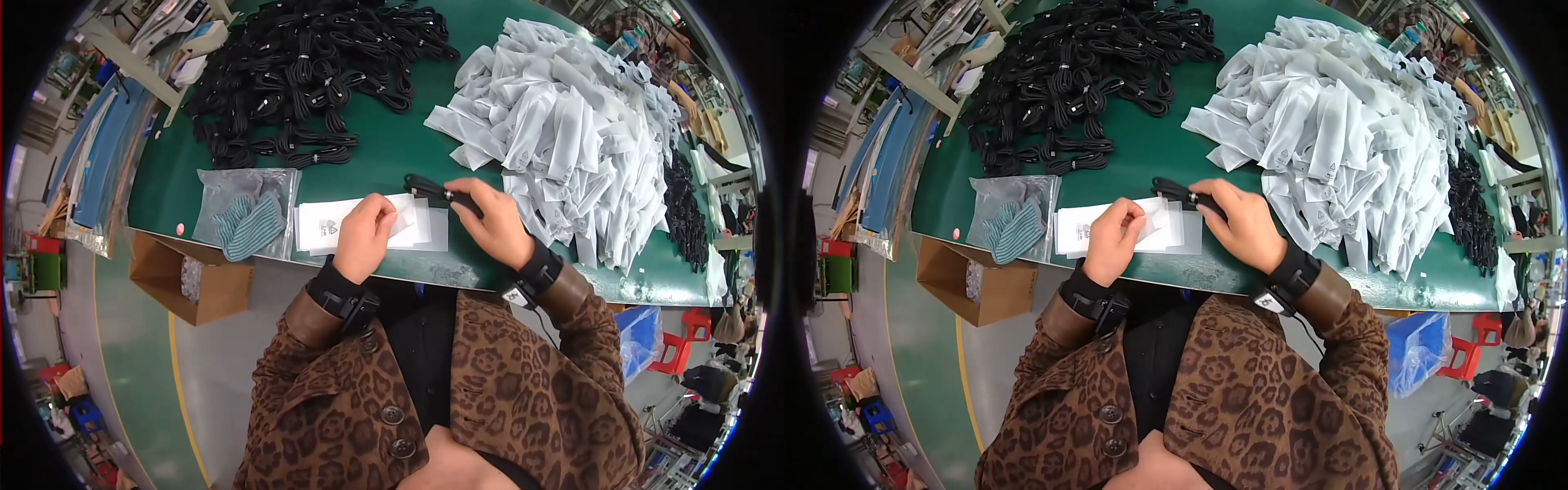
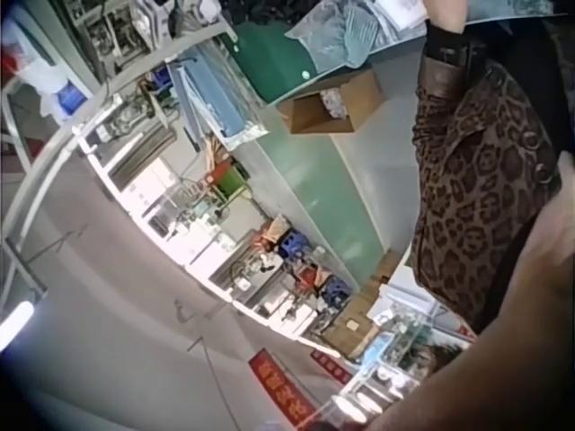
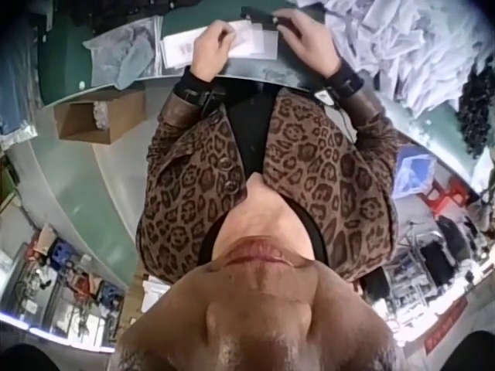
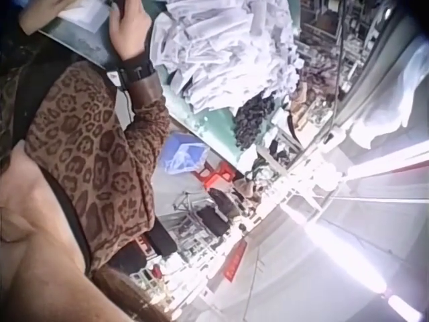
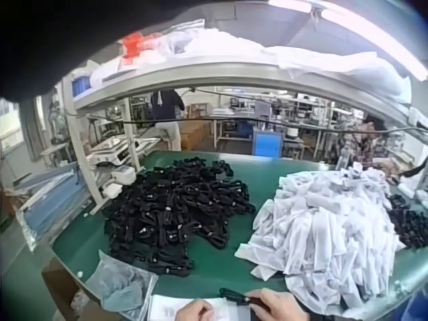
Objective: Manual packaging of electronic cables into plastic bags with labels at a production station.
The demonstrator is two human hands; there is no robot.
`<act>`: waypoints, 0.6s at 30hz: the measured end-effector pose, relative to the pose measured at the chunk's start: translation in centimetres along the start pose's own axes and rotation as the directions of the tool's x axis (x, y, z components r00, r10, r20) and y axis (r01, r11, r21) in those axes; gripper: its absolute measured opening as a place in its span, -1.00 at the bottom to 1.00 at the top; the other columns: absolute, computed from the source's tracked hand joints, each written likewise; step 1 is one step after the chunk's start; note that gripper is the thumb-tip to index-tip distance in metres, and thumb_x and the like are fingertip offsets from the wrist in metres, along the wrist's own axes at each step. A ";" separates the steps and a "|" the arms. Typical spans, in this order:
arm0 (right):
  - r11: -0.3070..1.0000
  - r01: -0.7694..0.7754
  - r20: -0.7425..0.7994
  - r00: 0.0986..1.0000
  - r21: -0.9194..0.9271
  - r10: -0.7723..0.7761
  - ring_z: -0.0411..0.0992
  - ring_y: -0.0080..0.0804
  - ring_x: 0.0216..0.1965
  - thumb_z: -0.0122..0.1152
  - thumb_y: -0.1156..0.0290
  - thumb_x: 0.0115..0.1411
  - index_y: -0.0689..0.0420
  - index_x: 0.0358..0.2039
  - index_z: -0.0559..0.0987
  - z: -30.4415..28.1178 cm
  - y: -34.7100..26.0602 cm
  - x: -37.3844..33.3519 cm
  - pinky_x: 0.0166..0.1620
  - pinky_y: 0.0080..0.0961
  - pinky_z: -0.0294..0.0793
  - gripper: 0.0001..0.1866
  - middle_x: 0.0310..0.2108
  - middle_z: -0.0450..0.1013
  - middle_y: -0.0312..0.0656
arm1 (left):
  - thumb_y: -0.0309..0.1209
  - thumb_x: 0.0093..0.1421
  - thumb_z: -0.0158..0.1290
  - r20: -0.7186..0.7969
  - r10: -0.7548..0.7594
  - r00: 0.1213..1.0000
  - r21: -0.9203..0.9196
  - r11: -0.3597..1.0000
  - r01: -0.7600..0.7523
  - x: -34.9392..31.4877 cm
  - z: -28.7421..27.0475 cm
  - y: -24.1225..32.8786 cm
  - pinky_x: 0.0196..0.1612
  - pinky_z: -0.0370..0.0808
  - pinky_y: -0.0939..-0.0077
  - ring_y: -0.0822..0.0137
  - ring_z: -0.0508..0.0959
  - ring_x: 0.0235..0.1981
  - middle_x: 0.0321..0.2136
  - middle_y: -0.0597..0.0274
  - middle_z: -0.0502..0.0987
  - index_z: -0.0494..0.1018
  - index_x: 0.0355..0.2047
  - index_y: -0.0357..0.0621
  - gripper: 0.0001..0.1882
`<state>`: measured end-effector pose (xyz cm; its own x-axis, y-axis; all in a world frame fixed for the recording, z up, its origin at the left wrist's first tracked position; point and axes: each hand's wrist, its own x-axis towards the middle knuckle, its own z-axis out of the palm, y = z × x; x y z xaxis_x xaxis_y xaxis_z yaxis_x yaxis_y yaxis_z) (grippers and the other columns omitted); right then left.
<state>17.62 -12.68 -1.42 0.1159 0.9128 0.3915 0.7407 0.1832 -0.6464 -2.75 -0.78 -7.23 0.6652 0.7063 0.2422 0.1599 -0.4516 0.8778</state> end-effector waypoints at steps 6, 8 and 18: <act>0.972 0.189 0.131 0.977 -0.140 -0.171 0.51 -0.27 -0.39 0.17 0.58 0.17 0.22 -0.08 0.49 -0.5 0.4 -2.0 -0.31 -0.49 0.47 -0.72 -0.30 0.52 -0.08 | -0.58 0.24 0.02 -0.008 -0.060 0.998 -0.086 0.995 0.059 -0.2 0.0 0.5 -0.28 0.44 0.57 0.46 0.47 -0.42 -0.41 0.21 0.51 0.39 -0.33 -0.28 -0.97; 0.952 0.248 0.233 0.951 -0.180 -0.203 0.51 -0.34 -0.39 0.17 0.58 0.18 0.23 -0.08 0.49 -0.7 0.5 -2.1 -0.31 -0.49 0.46 -0.73 -0.30 0.52 -0.13 | -0.60 0.20 0.04 -0.014 -0.001 1.000 -0.102 0.995 -0.001 -0.1 0.3 0.7 -0.25 0.44 0.53 0.39 0.48 -0.39 -0.39 0.20 0.50 0.39 -0.35 -0.27 -0.96; 0.662 -0.586 0.371 0.810 0.467 0.455 0.34 -0.63 -0.51 0.13 0.46 0.27 0.23 -0.13 0.51 0.6 1.4 -1.4 -0.43 -0.63 0.34 -0.81 -0.43 0.45 -0.30 | -0.64 0.01 0.11 0.083 0.369 0.926 0.165 0.911 -0.378 1.5 -0.1 3.4 -0.11 0.38 0.29 0.04 0.42 -0.19 -0.30 0.11 0.47 0.40 -0.43 -0.22 -0.87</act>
<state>18.13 -13.46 -3.25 0.1850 0.9578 -0.2200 0.1131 -0.2431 -0.9634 -1.34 -1.22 -3.82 0.7352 0.4420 0.5139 0.0149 -0.7685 0.6397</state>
